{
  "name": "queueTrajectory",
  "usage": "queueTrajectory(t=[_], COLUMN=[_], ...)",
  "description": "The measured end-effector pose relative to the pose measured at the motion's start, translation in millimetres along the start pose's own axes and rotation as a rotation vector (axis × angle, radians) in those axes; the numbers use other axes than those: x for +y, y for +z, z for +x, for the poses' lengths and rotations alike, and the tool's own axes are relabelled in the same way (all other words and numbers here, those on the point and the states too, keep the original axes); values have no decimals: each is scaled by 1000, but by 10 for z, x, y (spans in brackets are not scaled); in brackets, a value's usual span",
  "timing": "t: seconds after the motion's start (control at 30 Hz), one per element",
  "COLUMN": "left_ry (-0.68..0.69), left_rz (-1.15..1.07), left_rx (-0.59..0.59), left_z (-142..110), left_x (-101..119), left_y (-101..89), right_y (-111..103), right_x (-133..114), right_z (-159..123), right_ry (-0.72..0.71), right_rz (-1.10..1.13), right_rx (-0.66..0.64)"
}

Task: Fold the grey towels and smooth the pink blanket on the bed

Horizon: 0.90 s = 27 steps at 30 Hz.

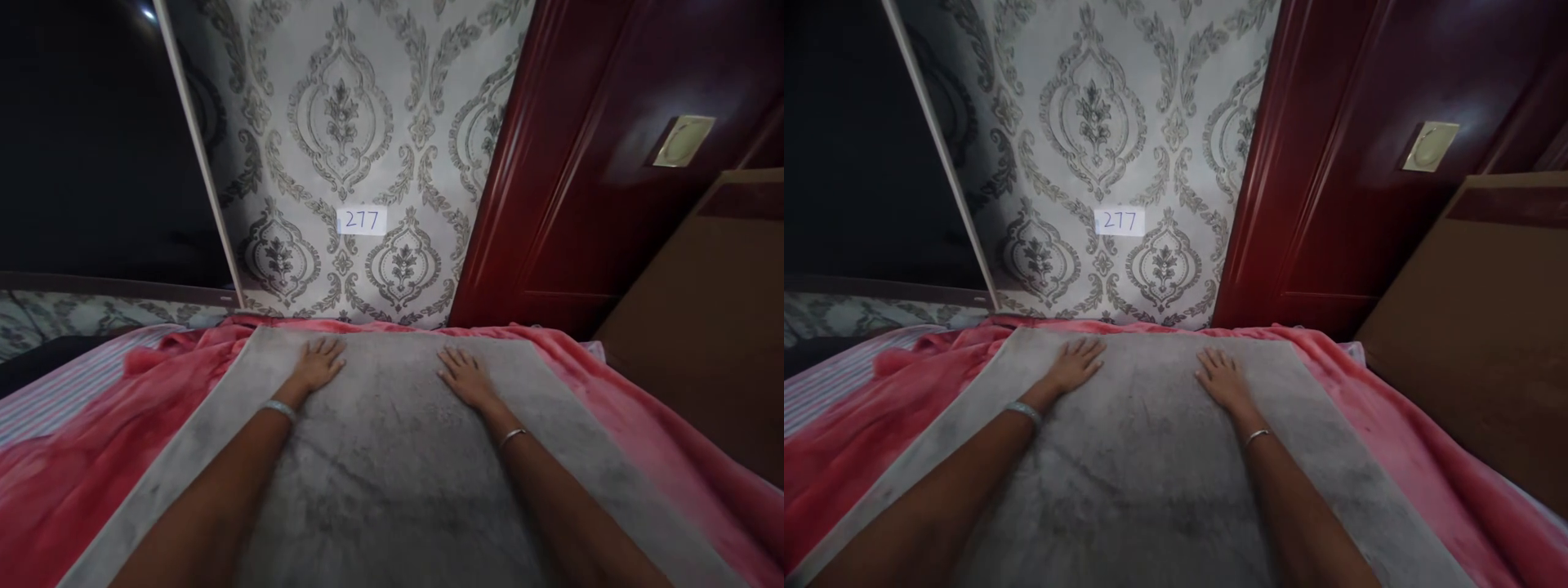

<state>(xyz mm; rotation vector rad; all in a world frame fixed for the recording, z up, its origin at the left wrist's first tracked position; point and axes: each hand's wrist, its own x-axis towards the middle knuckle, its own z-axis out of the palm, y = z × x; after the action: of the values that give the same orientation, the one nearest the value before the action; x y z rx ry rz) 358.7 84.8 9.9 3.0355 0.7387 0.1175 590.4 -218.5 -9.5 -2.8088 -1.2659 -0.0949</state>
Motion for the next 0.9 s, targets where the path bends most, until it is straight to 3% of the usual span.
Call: queueTrajectory(t=[0.17, 0.3, 0.5, 0.73, 0.9], left_ry=[-206, -287, -463, -564, -597], left_rz=[45, 57, 40, 24, -26], left_rx=[32, 60, 143, 187, 145], left_z=[-36, -22, -2, -42, -39], left_x=[-687, -897, -852, -875, -902], left_y=[-47, -38, -42, -74, -71], right_y=[79, 132, 233, 293, 311], right_x=[859, 1322, 1424, 1456, 1447], right_z=[-63, -127, -101, -83, -74], right_ry=[299, 459, 533, 545, 547], right_rz=[-14, 67, 91, 96, 77], right_rx=[30, 30, 114, 135, 130])
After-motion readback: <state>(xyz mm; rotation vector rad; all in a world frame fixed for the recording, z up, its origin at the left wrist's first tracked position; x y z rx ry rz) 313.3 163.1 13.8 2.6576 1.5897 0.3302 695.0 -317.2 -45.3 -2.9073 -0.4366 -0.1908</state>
